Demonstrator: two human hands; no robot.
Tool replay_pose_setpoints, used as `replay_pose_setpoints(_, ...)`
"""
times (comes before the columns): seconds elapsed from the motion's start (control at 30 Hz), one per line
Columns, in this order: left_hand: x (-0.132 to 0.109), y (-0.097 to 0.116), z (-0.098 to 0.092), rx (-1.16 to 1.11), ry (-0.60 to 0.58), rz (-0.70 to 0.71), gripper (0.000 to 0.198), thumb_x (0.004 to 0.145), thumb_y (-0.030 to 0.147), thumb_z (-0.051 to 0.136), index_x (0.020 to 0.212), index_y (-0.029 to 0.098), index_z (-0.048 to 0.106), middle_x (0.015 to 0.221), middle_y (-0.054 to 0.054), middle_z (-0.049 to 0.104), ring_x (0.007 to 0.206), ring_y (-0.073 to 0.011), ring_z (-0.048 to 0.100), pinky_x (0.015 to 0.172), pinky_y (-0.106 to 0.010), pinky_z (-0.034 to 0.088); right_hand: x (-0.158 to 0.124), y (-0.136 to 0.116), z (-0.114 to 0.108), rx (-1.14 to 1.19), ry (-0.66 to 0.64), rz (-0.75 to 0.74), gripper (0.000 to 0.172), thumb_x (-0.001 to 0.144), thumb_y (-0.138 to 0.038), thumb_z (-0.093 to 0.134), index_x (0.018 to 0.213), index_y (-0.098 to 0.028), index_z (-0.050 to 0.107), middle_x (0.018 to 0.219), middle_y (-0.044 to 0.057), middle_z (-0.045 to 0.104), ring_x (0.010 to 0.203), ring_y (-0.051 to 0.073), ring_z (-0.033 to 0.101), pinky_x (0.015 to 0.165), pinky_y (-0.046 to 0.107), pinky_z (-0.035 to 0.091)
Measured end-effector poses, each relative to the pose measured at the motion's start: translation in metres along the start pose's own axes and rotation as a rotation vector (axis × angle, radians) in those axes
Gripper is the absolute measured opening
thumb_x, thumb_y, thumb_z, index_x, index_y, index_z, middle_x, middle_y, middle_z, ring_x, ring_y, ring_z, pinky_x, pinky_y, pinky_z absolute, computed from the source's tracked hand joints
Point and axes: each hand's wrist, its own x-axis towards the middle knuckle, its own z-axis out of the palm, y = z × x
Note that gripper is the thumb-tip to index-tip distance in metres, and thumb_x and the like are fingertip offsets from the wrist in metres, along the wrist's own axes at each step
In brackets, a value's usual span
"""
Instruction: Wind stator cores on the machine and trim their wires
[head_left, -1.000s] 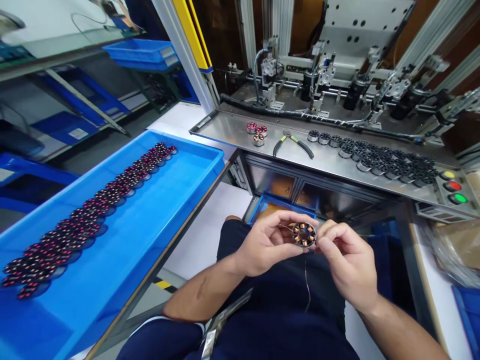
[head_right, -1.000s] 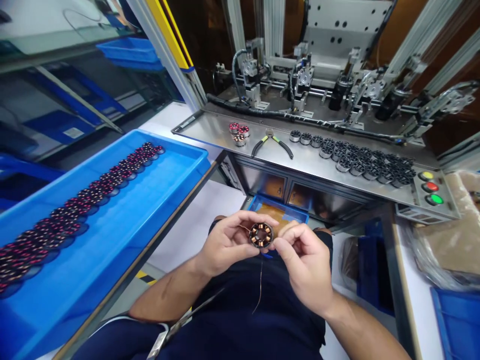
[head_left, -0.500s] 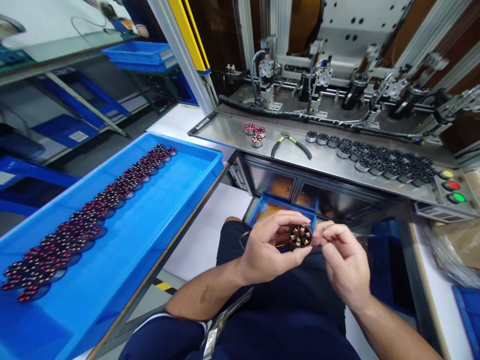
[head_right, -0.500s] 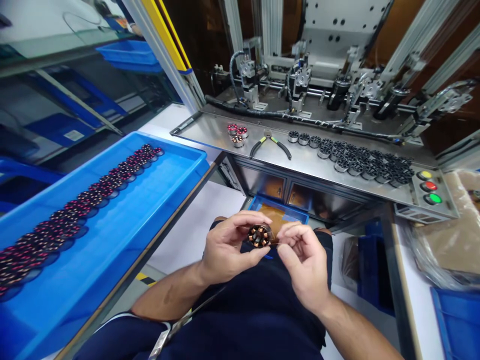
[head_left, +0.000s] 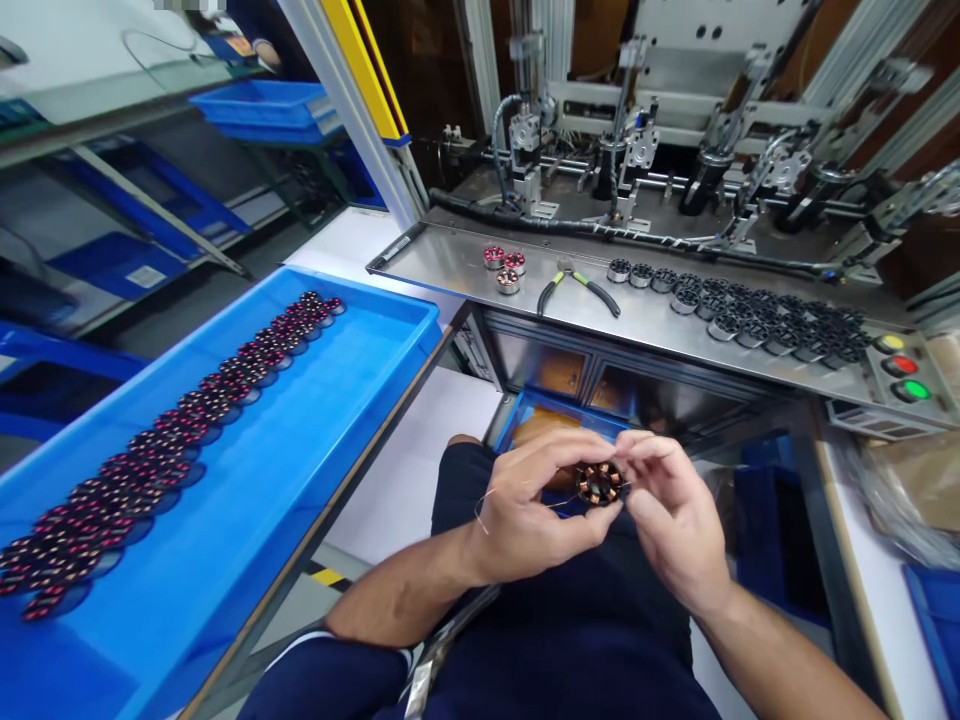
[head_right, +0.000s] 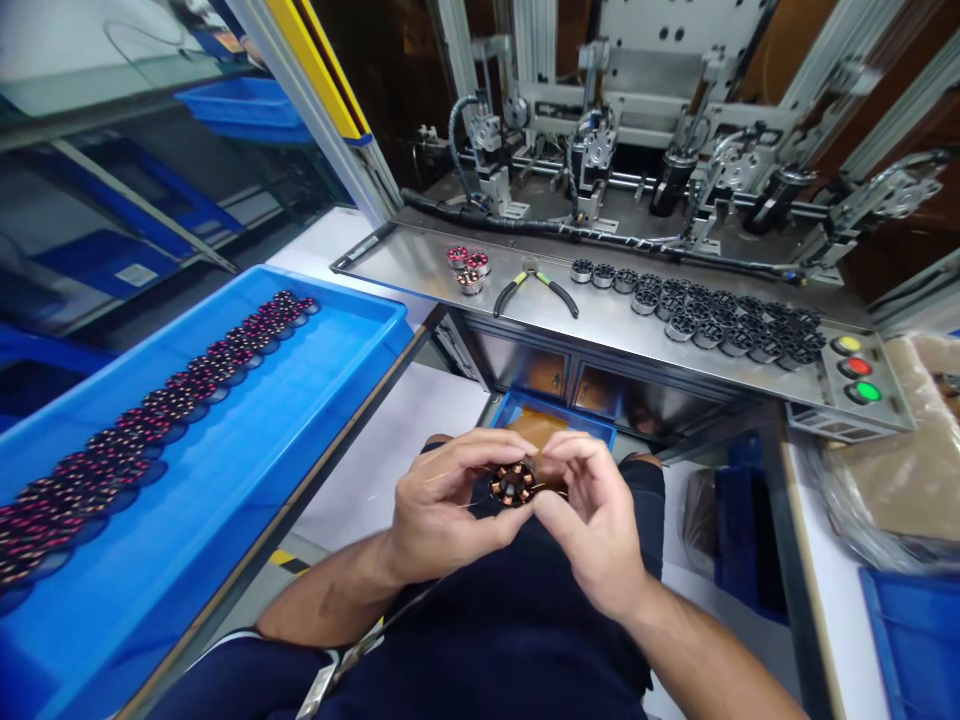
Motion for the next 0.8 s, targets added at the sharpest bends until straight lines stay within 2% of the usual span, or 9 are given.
replay_pose_setpoints(0.1,-0.001,-0.001,0.000,0.004,-0.012,-0.014,0.042,0.067,0.009,0.081,0.107,0.018,0.068,0.099,-0.010,0.077,0.091,-0.0196,0.075,0.083,-0.030,0.064,0.001,-0.005,0.004,-0.036,-0.019,-0.029,0.007,0.090,-0.028,0.071,0.087,-0.024,0.065,0.096,0.001,0.054,0.092,0.014,0.053,0.084,0.027,0.047)
replay_pose_setpoints(0.3,-0.006,-0.004,0.001,-0.039,0.011,-0.087,0.043,0.067,0.010,0.081,0.107,0.017,0.069,0.102,-0.011,0.077,0.093,-0.0214,0.075,0.088,-0.033,0.063,-0.004,0.007,0.011,0.047,0.262,0.097,0.021,0.092,-0.038,0.066,0.080,-0.021,0.062,0.088,0.003,0.059,0.082,0.015,0.056,0.073,0.028,0.050)
replay_pose_setpoints(0.37,-0.005,-0.004,0.001,-0.025,0.009,-0.091,0.043,0.067,0.011,0.081,0.108,0.018,0.069,0.102,-0.010,0.077,0.093,-0.0213,0.075,0.087,-0.033,0.063,-0.005,0.009,0.006,0.039,0.263,0.102,0.020,0.092,-0.040,0.065,0.084,-0.022,0.064,0.091,0.004,0.061,0.085,0.016,0.059,0.075,0.030,0.051)
replay_pose_setpoints(0.43,-0.003,-0.003,0.000,-0.002,-0.010,-0.074,0.042,0.067,0.011,0.080,0.108,0.018,0.070,0.101,-0.010,0.078,0.092,-0.0210,0.075,0.087,-0.032,0.063,-0.004,0.005,0.000,-0.013,0.212,0.034,0.018,0.092,-0.041,0.066,0.098,-0.024,0.066,0.102,0.006,0.063,0.093,0.018,0.061,0.084,0.033,0.052)
replay_pose_setpoints(0.5,0.000,-0.002,0.000,0.010,-0.045,-0.043,0.042,0.068,0.011,0.080,0.108,0.018,0.070,0.100,-0.009,0.078,0.091,-0.0202,0.076,0.085,-0.031,0.063,-0.002,-0.002,-0.004,-0.114,0.121,-0.064,0.028,0.087,-0.039,0.072,0.110,-0.025,0.066,0.112,0.007,0.061,0.101,0.020,0.060,0.091,0.035,0.050)
replay_pose_setpoints(0.53,0.001,-0.001,0.000,0.009,-0.060,-0.025,0.042,0.068,0.010,0.079,0.108,0.018,0.070,0.100,-0.009,0.078,0.090,-0.0196,0.076,0.084,-0.030,0.063,-0.001,-0.005,-0.005,-0.167,0.076,-0.105,0.029,0.085,-0.037,0.075,0.110,-0.026,0.067,0.112,0.007,0.060,0.103,0.021,0.059,0.092,0.035,0.050)
replay_pose_setpoints(0.63,0.003,0.002,0.000,-0.002,-0.089,0.008,0.042,0.068,0.009,0.079,0.108,0.017,0.070,0.100,-0.009,0.078,0.089,-0.0187,0.076,0.085,-0.028,0.063,0.003,-0.012,-0.003,-0.259,0.062,-0.161,0.006,0.089,-0.028,0.070,0.088,-0.023,0.067,0.098,0.004,0.058,0.094,0.017,0.057,0.084,0.030,0.047)
replay_pose_setpoints(0.7,0.003,0.002,0.001,-0.012,-0.086,0.008,0.042,0.067,0.009,0.080,0.108,0.017,0.070,0.100,-0.009,0.078,0.089,-0.0188,0.076,0.086,-0.028,0.063,0.004,-0.010,-0.001,-0.259,0.134,-0.143,0.015,0.094,-0.025,0.065,0.079,-0.022,0.063,0.089,0.002,0.056,0.086,0.015,0.054,0.079,0.028,0.045)
replay_pose_setpoints(0.8,0.001,0.000,0.002,-0.043,-0.060,-0.019,0.043,0.067,0.009,0.081,0.108,0.017,0.070,0.100,-0.010,0.078,0.091,-0.0190,0.076,0.086,-0.028,0.062,0.003,-0.004,-0.001,-0.213,0.194,-0.086,0.017,0.095,-0.028,0.064,0.079,-0.021,0.061,0.086,0.002,0.055,0.083,0.015,0.053,0.077,0.029,0.045)
